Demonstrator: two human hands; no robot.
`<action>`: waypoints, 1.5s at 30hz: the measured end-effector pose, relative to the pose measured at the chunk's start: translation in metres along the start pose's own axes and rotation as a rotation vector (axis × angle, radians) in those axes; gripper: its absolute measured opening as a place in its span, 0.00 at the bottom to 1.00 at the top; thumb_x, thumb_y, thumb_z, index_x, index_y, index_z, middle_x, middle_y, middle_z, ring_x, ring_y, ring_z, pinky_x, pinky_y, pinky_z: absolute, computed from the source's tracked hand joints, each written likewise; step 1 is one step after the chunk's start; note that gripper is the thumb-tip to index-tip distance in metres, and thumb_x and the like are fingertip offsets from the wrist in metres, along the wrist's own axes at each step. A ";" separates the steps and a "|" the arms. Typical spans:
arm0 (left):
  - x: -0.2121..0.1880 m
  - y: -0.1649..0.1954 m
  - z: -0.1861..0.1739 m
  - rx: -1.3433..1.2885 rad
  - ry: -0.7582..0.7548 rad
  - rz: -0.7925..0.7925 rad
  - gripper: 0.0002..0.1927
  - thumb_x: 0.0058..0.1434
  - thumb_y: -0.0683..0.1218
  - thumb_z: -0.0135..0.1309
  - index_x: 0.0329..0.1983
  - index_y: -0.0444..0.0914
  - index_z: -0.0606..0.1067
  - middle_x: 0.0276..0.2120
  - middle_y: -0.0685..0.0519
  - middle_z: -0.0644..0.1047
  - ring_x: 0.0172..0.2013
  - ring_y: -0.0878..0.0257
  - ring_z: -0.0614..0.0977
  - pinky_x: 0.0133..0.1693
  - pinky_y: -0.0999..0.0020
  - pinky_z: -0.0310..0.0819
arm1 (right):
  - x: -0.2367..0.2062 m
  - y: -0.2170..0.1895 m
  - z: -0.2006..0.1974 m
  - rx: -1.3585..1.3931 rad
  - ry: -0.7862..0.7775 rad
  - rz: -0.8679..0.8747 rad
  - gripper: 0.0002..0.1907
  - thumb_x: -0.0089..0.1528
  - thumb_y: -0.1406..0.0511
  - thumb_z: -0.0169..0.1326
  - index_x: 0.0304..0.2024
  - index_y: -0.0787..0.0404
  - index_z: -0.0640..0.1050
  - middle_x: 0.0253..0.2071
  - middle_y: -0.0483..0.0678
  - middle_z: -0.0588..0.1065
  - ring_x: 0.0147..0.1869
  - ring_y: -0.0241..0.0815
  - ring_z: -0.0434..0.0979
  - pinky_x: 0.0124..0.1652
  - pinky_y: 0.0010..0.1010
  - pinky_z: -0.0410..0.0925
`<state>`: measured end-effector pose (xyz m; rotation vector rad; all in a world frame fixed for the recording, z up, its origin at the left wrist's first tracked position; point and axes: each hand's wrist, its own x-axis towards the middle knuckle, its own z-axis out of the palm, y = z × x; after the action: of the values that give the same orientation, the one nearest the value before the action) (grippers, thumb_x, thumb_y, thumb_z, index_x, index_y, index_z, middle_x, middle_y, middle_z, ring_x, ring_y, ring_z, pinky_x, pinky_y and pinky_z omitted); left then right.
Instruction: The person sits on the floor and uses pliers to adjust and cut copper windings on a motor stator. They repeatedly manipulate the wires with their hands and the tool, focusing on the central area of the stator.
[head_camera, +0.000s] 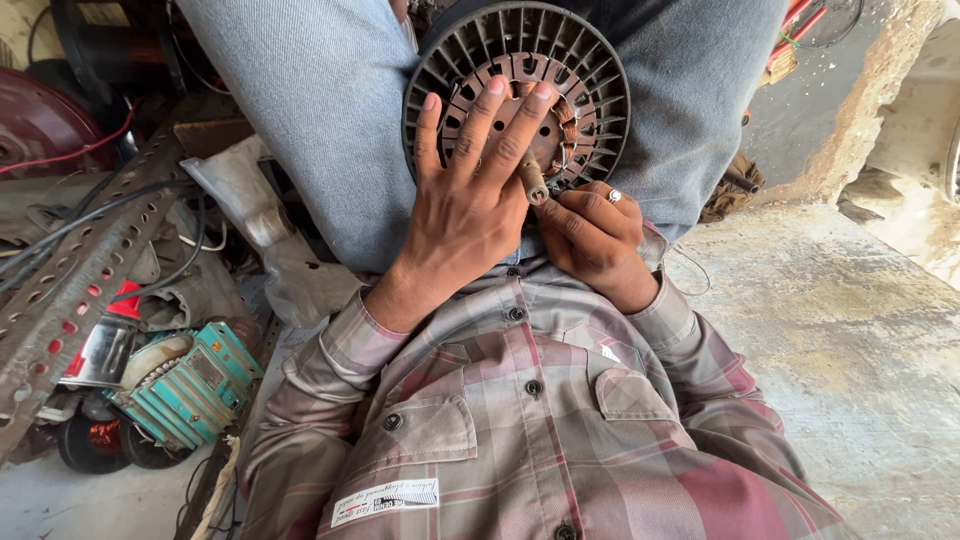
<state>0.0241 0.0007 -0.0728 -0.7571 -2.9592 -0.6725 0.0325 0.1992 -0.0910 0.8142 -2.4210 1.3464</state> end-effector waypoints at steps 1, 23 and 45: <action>0.001 -0.001 -0.001 -0.024 0.021 0.001 0.11 0.79 0.45 0.51 0.41 0.39 0.81 0.79 0.57 0.55 0.79 0.53 0.51 0.76 0.32 0.35 | 0.000 0.000 0.000 -0.007 0.004 -0.003 0.19 0.53 0.79 0.64 0.47 0.67 0.82 0.34 0.50 0.75 0.33 0.43 0.76 0.31 0.32 0.69; 0.000 0.016 0.007 0.109 0.085 -0.086 0.08 0.76 0.43 0.53 0.39 0.41 0.79 0.79 0.59 0.54 0.78 0.51 0.52 0.73 0.27 0.31 | 0.002 0.000 0.001 -0.013 -0.004 -0.020 0.18 0.52 0.78 0.65 0.46 0.66 0.83 0.33 0.49 0.75 0.31 0.42 0.75 0.30 0.31 0.68; 0.002 0.039 0.015 0.089 0.208 -0.330 0.11 0.75 0.48 0.52 0.52 0.41 0.82 0.69 0.50 0.65 0.74 0.44 0.58 0.72 0.35 0.43 | 0.001 0.007 -0.007 0.069 -0.066 0.018 0.17 0.53 0.78 0.65 0.45 0.66 0.82 0.36 0.50 0.77 0.34 0.45 0.75 0.33 0.34 0.69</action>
<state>0.0419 0.0387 -0.0706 -0.1787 -2.9182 -0.5828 0.0278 0.2073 -0.0917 0.8691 -2.4499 1.4384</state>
